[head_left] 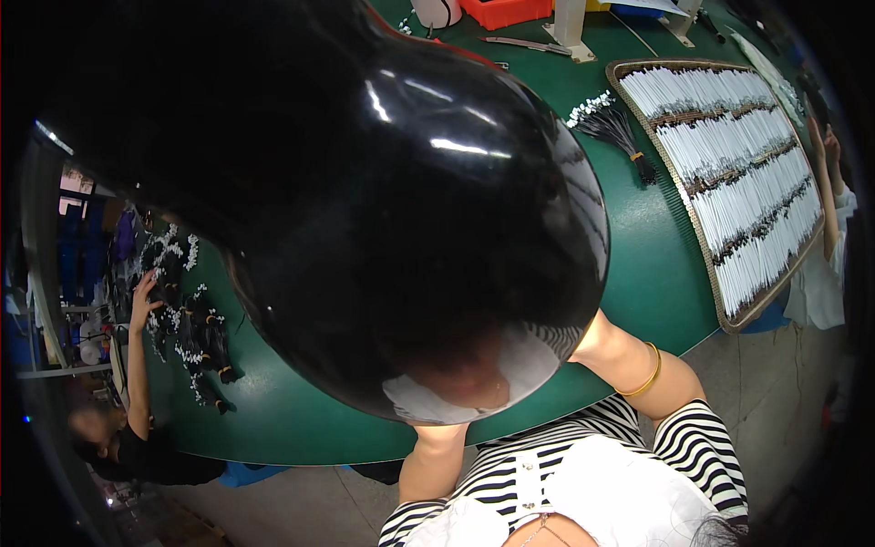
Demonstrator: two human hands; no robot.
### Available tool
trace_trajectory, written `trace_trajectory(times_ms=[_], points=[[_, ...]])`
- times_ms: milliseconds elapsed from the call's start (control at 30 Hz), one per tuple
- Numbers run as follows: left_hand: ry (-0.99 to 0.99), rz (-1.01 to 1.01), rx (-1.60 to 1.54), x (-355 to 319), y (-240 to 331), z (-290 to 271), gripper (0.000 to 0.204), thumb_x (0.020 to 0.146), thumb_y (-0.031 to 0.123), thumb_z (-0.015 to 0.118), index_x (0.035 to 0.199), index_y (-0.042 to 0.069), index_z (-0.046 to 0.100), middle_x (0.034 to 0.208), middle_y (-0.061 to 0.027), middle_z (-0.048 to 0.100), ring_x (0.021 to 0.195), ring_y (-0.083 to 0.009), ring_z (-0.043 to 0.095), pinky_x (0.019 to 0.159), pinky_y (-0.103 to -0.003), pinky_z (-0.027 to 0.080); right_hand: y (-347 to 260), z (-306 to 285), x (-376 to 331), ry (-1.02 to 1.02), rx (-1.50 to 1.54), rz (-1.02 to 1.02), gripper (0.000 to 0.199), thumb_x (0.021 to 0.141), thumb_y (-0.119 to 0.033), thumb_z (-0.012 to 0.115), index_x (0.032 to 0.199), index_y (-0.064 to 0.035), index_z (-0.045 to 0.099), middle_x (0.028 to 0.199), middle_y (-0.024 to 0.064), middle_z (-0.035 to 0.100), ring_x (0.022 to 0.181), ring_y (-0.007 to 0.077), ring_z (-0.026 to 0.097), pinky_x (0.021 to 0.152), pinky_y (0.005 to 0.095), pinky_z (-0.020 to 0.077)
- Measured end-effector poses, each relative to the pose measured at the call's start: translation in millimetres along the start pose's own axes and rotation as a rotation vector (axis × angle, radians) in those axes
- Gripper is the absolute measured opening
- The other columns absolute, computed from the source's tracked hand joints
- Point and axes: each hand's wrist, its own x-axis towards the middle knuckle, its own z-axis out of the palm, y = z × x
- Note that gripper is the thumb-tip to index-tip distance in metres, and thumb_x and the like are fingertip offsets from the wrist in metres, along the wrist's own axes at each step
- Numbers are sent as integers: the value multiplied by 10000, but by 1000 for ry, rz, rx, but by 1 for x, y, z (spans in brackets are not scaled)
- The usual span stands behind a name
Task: The recorder is assembling the base and internal wiring of a black desk lamp at a factory workbench.
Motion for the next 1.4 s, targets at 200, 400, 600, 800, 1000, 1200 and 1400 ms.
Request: trace_trajectory(times_ms=[200,400,600,800,1000,1200,1400], points=[[-2,18,-35,2,-3,-3,253,650,-136,491,868,-10,457,782,-70,489,730,-150,503,711,-252,410,-3,3,0,5,113,34,152,736,-33,515,873,31,528,817,60,549,745,89,507,675,206,406],[-98,-8,-37,2,-4,-7,295,662,-119,479,941,-26,454,851,-85,506,770,-155,504,748,-268,389,-7,1,0,-138,77,104,146,702,-21,557,836,31,529,758,61,550,704,86,515,623,197,414],[-133,-38,-51,-1,-6,-15,334,661,-112,476,983,-30,448,925,-95,506,861,-163,489,795,-278,356,-2,-1,1,-67,-143,-120,108,706,-35,558,794,26,543,747,65,553,681,94,522,613,195,418],[-66,-36,-72,1,0,-1,363,671,-104,465,1023,-30,424,978,-106,487,900,-180,478,817,-289,351,4,-3,0,-62,19,-41,137,702,-37,564,818,27,528,756,58,552,705,95,521,646,204,417],[-74,-68,-120,2,-1,-2,358,680,-104,453,1029,-31,417,976,-111,489,896,-185,481,809,-289,359,-9,6,0,4,-113,-307,173,700,-29,561,853,31,509,786,60,556,733,94,523,672,208,419],[-126,-94,-81,2,-2,-5,356,682,-102,455,1028,-30,417,969,-110,493,894,-182,483,802,-285,363,-10,6,-1,-41,-121,-315,178,699,-13,553,864,27,500,799,65,553,748,96,519,686,210,416],[-82,-55,-104,2,-2,-3,356,694,-92,457,1038,-17,406,962,-103,488,899,-181,475,802,-290,364,-8,6,-1,25,-244,-284,125,700,-23,560,794,4,481,751,49,536,708,78,505,645,200,410]])
